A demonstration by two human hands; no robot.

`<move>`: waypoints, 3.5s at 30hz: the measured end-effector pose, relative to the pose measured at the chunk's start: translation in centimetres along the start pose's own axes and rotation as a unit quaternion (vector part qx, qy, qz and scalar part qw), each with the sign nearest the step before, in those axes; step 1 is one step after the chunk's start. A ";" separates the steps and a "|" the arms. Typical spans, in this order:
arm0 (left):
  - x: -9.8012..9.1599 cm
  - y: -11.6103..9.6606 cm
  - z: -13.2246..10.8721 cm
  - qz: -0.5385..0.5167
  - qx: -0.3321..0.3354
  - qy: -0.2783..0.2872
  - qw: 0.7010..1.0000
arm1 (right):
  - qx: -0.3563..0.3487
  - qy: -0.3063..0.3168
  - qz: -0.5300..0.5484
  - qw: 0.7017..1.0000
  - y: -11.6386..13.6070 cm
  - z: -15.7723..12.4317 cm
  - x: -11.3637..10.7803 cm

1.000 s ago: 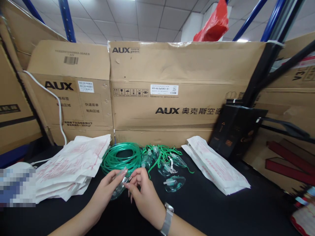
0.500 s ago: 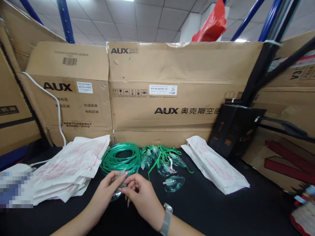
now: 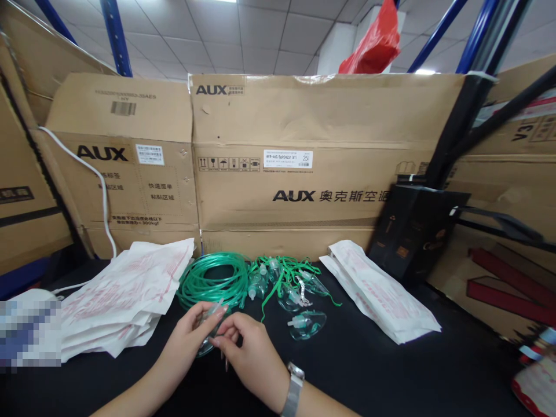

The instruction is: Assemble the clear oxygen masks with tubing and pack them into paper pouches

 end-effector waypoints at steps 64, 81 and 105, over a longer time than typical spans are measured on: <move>0.8 0.3 -0.2 -0.038 -0.054 0.013 0.998 | -0.314 -0.049 -0.594 0.739 1.3 -0.8 0.2; -0.6 0.0 0.3 -0.063 -0.059 -0.040 0.995 | -0.042 0.056 0.073 0.995 0.7 0.0 -0.5; -1.2 -0.3 0.2 -0.118 -0.099 -0.065 0.986 | -0.056 -0.056 -0.251 0.965 -0.3 0.0 -0.5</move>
Point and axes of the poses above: each hand's wrist, its own z-axis towards the middle knuckle, its own x-axis out of the palm, y = z × x, the point moved 3 cm from there along z, towards the middle knuckle, and after that the axes turned 13 degrees about x, right-handed, at the moved point
